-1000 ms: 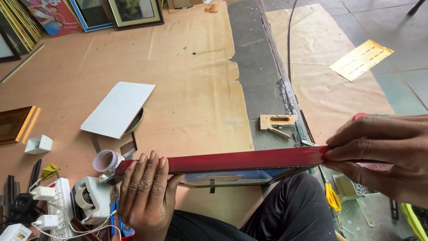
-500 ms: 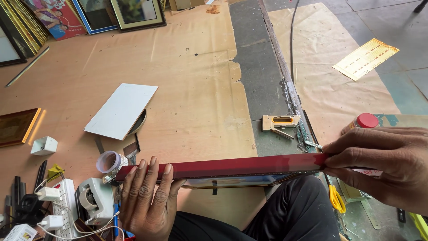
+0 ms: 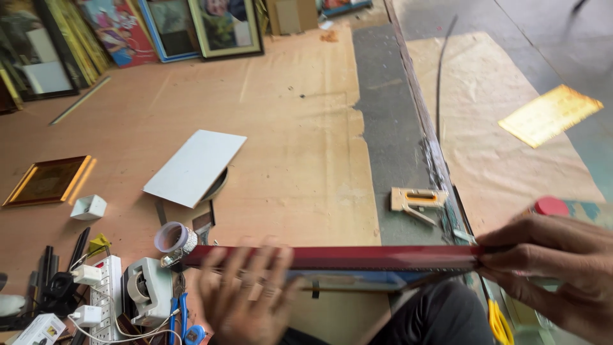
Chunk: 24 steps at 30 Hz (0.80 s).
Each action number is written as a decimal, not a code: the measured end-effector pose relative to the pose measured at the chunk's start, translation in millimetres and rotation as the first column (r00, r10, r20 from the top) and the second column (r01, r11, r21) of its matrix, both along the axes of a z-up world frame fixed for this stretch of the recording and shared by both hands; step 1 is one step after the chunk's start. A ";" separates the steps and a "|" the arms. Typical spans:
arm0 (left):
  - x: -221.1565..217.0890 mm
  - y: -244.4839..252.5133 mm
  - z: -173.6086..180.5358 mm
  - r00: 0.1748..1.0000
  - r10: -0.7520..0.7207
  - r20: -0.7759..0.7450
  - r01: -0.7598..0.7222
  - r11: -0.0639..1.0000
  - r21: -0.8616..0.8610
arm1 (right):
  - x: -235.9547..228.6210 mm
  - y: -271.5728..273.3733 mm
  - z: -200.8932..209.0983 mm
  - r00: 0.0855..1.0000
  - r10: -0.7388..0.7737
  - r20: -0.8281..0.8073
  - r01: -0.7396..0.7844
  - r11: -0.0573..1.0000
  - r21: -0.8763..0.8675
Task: Applying adhesive tape to the edges of a picture frame to secure the backing.
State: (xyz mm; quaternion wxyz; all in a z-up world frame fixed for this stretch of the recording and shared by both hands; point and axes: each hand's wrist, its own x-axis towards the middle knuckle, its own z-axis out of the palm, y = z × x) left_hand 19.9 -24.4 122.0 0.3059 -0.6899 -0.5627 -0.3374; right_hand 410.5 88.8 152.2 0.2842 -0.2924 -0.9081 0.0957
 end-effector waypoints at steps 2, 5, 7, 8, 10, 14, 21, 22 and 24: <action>22.5 10.3 -0.2 0.989 -0.132 -0.067 0.137 0.988 0.074 | -2.1 3.1 -7.1 0.996 -0.024 -0.091 0.021 0.999 -0.030; 66.4 25.1 -2.0 0.949 -0.305 -0.082 0.307 0.951 0.015 | -1.0 8.3 -14.3 0.992 -0.034 -0.122 0.032 0.999 -0.018; 104.0 28.3 -6.8 0.949 -0.315 -0.027 0.315 0.949 -0.018 | -0.9 10.9 -11.2 0.992 -0.027 -0.121 0.024 1.000 -0.020; 124.1 30.3 -9.8 0.943 -0.330 0.034 0.331 0.942 -0.056 | 0.8 11.2 -9.6 0.993 -0.028 -0.117 0.025 0.999 -0.027; 145.5 34.1 -15.6 0.935 -0.352 0.041 0.354 0.933 -0.069 | -0.8 8.1 -4.0 0.993 -0.031 -0.112 0.027 0.999 -0.039; 168.3 38.9 -14.6 0.961 -0.277 -0.002 0.276 0.959 -0.060 | 13.8 14.3 -24.1 0.993 -0.107 -0.040 0.103 0.991 -0.089; 177.6 42.3 -26.7 0.972 -0.236 0.013 0.236 0.967 -0.091 | 12.8 15.5 -30.4 0.981 -0.188 -0.047 0.187 0.982 -0.036; 179.9 43.8 -27.7 0.978 -0.210 0.005 0.209 0.974 -0.081 | 12.1 15.2 -31.9 0.973 -0.229 -0.029 0.229 0.973 0.018; 182.5 45.7 -30.2 0.984 -0.177 -0.002 0.177 0.982 -0.067 | 13.2 15.2 -37.6 0.964 -0.264 -0.013 0.264 0.961 0.077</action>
